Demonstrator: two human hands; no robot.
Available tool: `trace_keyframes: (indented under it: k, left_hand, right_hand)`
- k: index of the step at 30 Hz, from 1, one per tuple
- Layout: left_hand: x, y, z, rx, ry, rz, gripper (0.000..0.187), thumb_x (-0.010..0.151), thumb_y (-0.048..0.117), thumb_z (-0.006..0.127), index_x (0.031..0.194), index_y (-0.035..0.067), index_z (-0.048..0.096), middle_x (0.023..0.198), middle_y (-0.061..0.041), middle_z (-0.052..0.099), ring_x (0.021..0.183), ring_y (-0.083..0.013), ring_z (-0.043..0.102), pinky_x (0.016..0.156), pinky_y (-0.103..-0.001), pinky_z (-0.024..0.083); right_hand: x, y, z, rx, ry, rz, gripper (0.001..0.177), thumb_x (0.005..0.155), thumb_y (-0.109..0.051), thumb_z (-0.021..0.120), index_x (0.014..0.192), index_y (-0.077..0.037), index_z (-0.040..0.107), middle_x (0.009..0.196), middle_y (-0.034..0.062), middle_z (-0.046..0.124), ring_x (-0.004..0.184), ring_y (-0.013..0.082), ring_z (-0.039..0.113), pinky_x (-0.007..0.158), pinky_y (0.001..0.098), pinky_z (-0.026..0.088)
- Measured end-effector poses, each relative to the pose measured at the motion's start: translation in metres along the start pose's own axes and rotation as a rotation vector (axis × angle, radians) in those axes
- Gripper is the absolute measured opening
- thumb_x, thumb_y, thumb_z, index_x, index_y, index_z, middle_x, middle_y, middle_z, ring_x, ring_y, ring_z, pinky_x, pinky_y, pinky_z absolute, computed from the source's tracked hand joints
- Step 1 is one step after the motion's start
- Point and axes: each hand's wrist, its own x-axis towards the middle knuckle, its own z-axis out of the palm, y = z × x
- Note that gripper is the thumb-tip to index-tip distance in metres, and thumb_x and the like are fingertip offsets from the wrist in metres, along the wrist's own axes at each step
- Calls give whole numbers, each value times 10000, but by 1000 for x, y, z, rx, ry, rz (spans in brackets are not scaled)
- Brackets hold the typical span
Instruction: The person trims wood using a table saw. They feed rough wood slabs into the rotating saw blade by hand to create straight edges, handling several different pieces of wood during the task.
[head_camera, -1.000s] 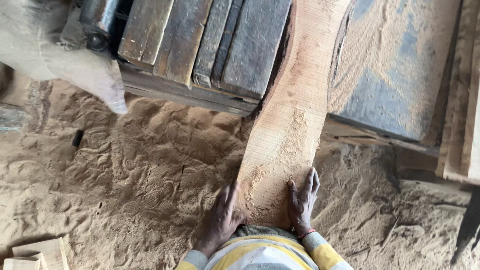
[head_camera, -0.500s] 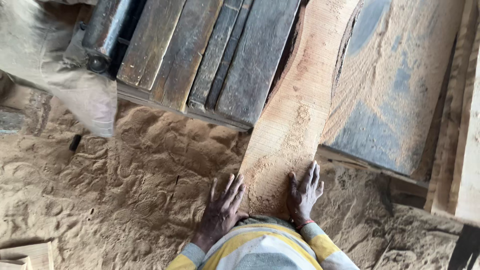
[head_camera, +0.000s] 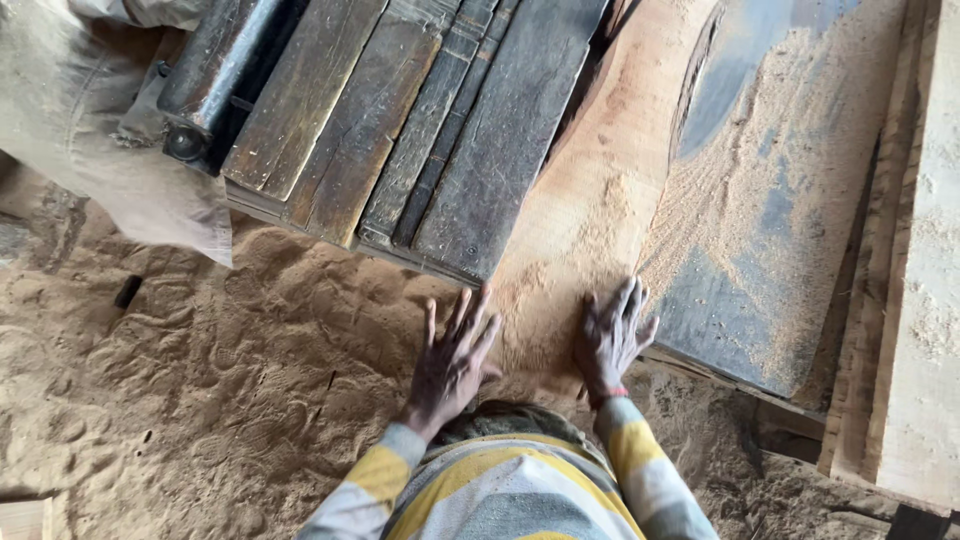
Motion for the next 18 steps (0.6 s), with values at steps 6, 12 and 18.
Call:
trace_keyframes:
  k: [6, 12, 18]
  left_hand:
    - [62, 1, 2, -47, 90, 9, 751, 853, 355, 739, 1502, 69, 489, 1674, -185, 108, 1557, -342, 99, 1204, -723, 42]
    - [57, 16, 16, 119, 333, 3, 544, 962, 177, 750, 1475, 102, 584, 1731, -172, 229, 1619, -350, 225, 1325, -566, 202]
    - [11, 86, 24, -937, 27, -603, 647, 838, 308, 788, 1386, 74, 537, 1496, -208, 520, 1422, -356, 491, 1192, -498, 414]
  right_hand:
    - [78, -2, 1, -34, -104, 80, 838, 1029, -647, 193, 1636, -74, 128, 1721, 120, 171, 1580, 250, 163, 1240, 594, 8]
    - [73, 2, 0, 159, -23, 34, 878, 1024, -668, 315, 1659, -92, 128, 1712, 133, 238, 1574, 284, 241, 1242, 595, 97]
    - [23, -10, 12, 44, -85, 64, 769, 1079, -679, 337, 1671, -205, 211, 1701, 223, 240, 1567, 386, 220, 1254, 544, 107]
